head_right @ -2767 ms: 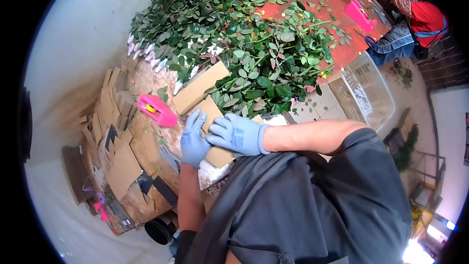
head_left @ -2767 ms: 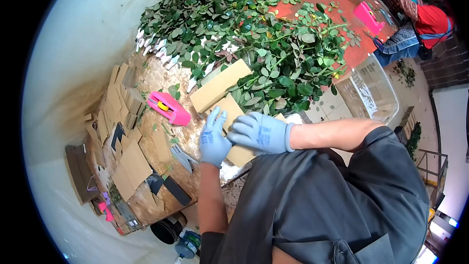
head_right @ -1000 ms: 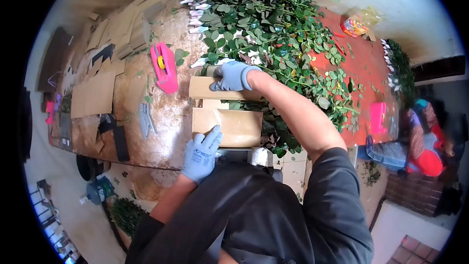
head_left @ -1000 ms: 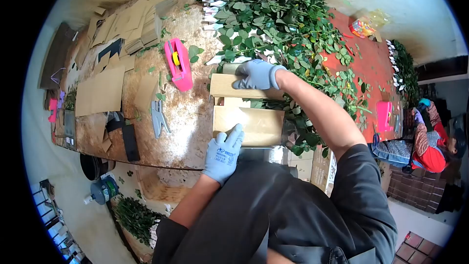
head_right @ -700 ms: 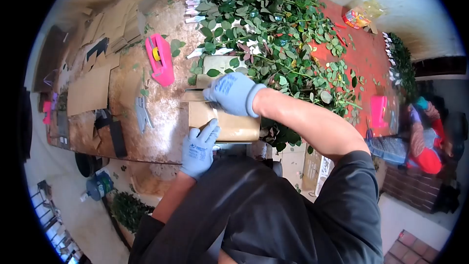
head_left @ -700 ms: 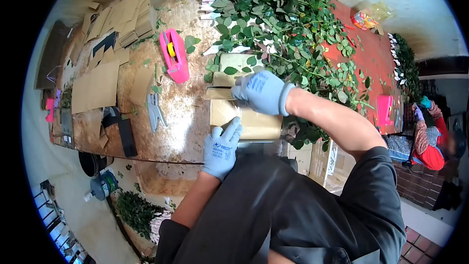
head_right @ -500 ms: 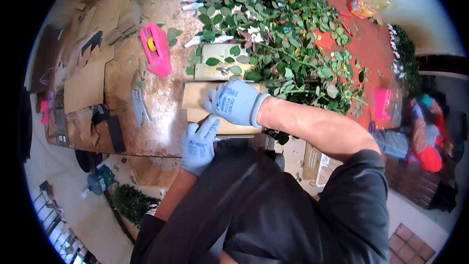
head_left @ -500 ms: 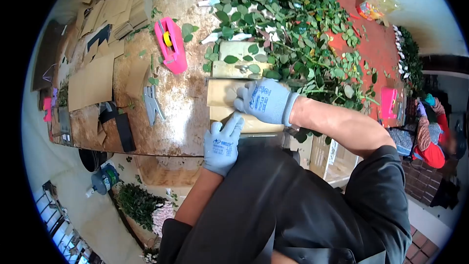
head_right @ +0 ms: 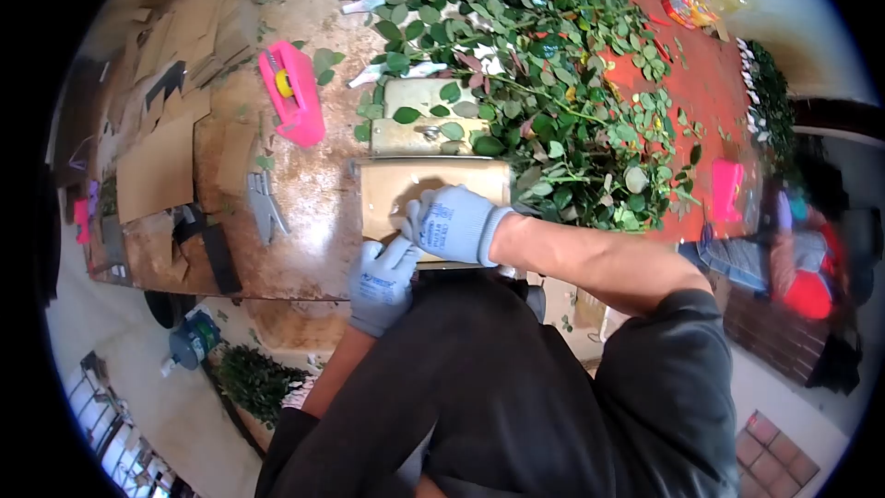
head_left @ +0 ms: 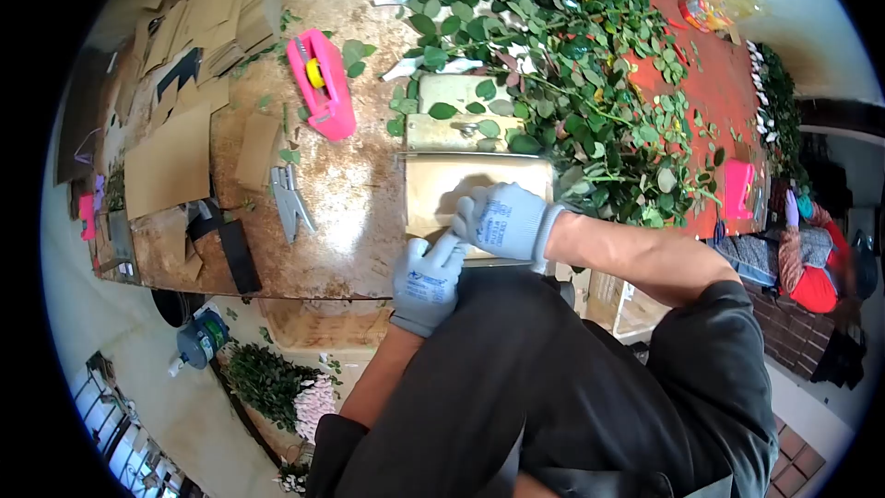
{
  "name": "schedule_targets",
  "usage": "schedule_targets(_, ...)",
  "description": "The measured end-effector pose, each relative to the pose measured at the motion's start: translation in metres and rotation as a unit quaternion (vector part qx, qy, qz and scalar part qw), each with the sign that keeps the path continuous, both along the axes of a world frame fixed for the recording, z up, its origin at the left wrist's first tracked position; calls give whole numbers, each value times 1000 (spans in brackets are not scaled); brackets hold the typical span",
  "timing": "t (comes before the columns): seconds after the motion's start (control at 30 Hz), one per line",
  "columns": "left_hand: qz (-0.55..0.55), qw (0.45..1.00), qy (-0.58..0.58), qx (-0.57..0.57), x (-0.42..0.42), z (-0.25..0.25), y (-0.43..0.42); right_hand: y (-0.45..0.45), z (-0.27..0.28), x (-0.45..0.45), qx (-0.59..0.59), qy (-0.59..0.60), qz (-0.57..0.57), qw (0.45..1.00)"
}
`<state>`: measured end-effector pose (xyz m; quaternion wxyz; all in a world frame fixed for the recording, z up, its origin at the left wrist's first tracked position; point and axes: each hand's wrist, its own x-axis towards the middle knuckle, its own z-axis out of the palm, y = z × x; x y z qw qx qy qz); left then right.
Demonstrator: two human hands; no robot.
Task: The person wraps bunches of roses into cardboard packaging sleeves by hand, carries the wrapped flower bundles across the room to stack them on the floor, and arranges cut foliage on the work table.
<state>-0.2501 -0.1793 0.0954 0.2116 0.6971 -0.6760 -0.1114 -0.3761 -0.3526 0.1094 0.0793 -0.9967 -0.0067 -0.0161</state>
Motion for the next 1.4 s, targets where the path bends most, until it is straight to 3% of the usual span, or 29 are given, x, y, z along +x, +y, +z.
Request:
schedule_targets(0.17, -7, 999, -31, 21, -1, 4, 3, 8, 8, 1, 8, 18, -31, 999)
schedule_targets(0.27, -21, 998, -7, 51, -2, -1, 6, 11, 8, -3, -13, -32, -4, 999)
schedule_targets(0.33, -16, 1000, 14, 1, 1, 3, 6, 20, 14, -3, -14, 15, -36, 999)
schedule_targets(0.37, -56, 997, 23, 53, 11, 8, 6, 26, 17, -2, -6, 42, -56, 998)
schedule_targets(0.47, 5, 973, 227, -38, 31, 23, 18, 38, 16, -5, -11, 40, -97, 994)
schedule_targets(0.5, 9, 975, 218, -43, 47, 21, 23, 40, 19, -6, -26, 52, -100, 993)
schedule_targets(0.57, 166, 965, 183, -87, 93, 3, 38, 44, 19, -8, -46, 61, -102, 992)
schedule_targets(0.63, 288, 955, 45, -61, 147, -28, 45, 46, 22, -9, -38, 81, -115, 989)
schedule_targets(0.67, 283, 956, 43, -67, 163, -41, 46, 48, 22, -9, -20, 52, -134, 989)
schedule_targets(0.73, 412, 899, -48, 140, 188, -66, 43, 50, 20, -7, 3, 52, -148, 988)
schedule_targets(0.77, 396, 907, -53, 136, 202, -86, 42, 51, 20, -6, 31, 55, -160, 985)
schedule_targets(0.83, 401, 882, -56, 242, 220, -124, 44, 53, 25, -6, 34, 45, -190, 980)
schedule_targets(0.9, 350, 914, -66, 195, 222, -130, 42, 55, 12, -8, 34, 5, -183, 983)
schedule_targets(0.97, 418, 888, -15, 192, 221, -133, 43, 57, 4, -14, 17, -20, -210, 977)
schedule_targets(1.0, 391, 898, -32, 198, 220, -125, 50, 56, 5, -15, 22, -37, -197, 979)
schedule_targets(1.03, 352, 872, 301, 158, 215, -109, 58, 56, 5, -16, 23, -54, -181, 982)
schedule_targets(1.07, 311, 810, 482, 120, 201, -91, 62, 56, 3, -18, 33, -85, -182, 979)
schedule_targets(1.1, 276, 706, 645, 95, 187, -72, 66, 58, 1, -18, 38, -88, -202, 975)
schedule_targets(1.2, 256, 602, 756, 23, 144, -55, 84, 60, -2, -17, 49, -118, -207, 970)
schedule_targets(1.23, 257, 602, 755, 26, 134, -48, 88, 61, -3, -16, 51, -118, -209, 969)
schedule_targets(1.3, 153, 634, 736, 182, 116, -30, 97, 62, -7, -14, 40, -94, -211, 972)
schedule_targets(1.4, 153, 638, 717, 235, 64, -3, 81, 60, -14, -14, 24, -129, -200, 971)
